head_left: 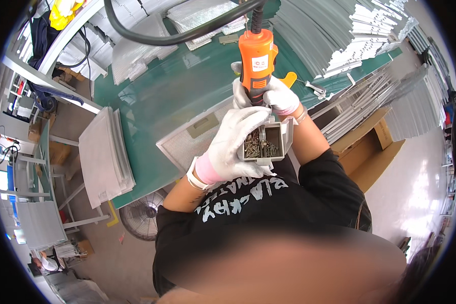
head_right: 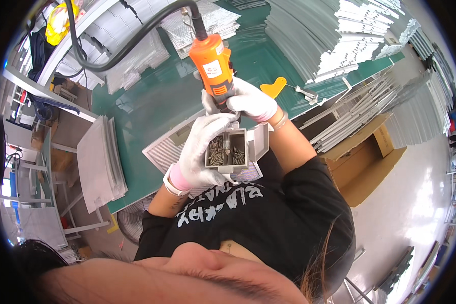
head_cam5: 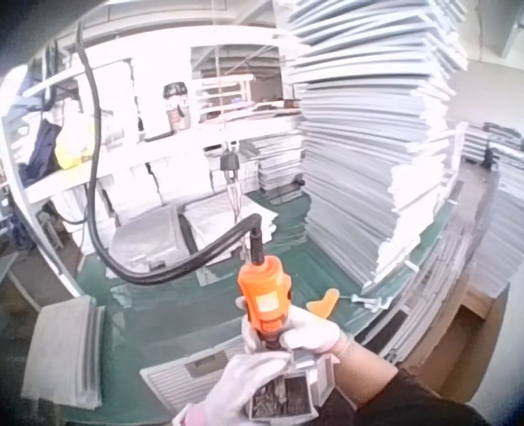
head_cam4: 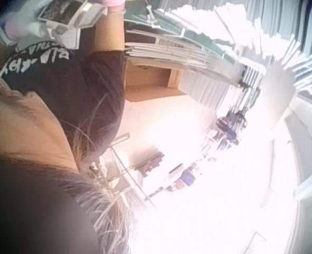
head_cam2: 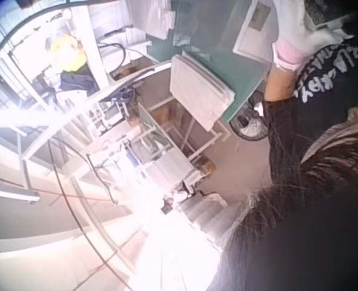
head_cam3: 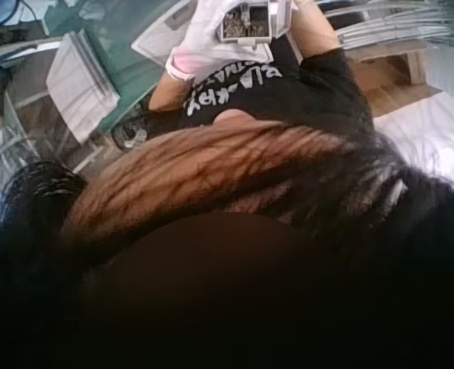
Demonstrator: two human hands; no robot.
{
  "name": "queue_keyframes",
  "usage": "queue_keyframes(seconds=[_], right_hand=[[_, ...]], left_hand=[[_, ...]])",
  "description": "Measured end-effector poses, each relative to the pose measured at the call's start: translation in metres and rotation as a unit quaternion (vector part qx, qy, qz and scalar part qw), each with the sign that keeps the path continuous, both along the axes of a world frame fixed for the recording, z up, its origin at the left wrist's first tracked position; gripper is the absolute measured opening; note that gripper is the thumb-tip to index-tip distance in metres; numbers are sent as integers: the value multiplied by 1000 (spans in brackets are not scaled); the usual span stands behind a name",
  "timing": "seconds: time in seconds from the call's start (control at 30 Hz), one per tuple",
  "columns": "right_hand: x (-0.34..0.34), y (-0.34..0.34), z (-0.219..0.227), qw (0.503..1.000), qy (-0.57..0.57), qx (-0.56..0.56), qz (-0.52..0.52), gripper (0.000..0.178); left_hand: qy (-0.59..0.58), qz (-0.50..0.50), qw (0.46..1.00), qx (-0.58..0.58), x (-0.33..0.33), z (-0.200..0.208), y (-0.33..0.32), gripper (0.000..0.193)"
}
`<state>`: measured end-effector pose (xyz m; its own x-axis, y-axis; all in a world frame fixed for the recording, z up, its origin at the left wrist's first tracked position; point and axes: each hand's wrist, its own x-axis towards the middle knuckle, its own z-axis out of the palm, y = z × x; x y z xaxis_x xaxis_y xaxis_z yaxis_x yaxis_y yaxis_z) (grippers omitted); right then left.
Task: The person assembles metal mesh filters by attaching frames and securing them with an electric screwdriver.
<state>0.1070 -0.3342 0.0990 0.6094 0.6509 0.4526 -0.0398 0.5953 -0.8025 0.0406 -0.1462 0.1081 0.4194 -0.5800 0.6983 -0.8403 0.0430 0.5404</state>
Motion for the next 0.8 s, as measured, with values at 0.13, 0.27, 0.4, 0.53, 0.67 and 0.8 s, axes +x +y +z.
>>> queue_keyframes(seconds=[0.13,0.27,0.4,0.53,0.67,0.8], right_hand=[[1,-15,22,991,-30,-114,-65,86],[-8,-42,56,914,-198,-253,-248,54],[-47,-70,97,789,-221,-424,-385,39],[-101,-74,120,718,-181,-592,-318,71],[-116,-75,113,789,29,-563,-243,95],[-117,-73,107,832,142,-494,-210,92]], left_hand=[[-35,-1,999,-7,5,14,-3,98],[-60,46,997,11,14,26,-4,101],[-96,66,993,10,25,36,-9,98],[-101,98,990,-25,23,32,-27,89],[-131,111,985,-6,19,29,-48,88],[-111,102,987,-49,13,16,-63,81]])
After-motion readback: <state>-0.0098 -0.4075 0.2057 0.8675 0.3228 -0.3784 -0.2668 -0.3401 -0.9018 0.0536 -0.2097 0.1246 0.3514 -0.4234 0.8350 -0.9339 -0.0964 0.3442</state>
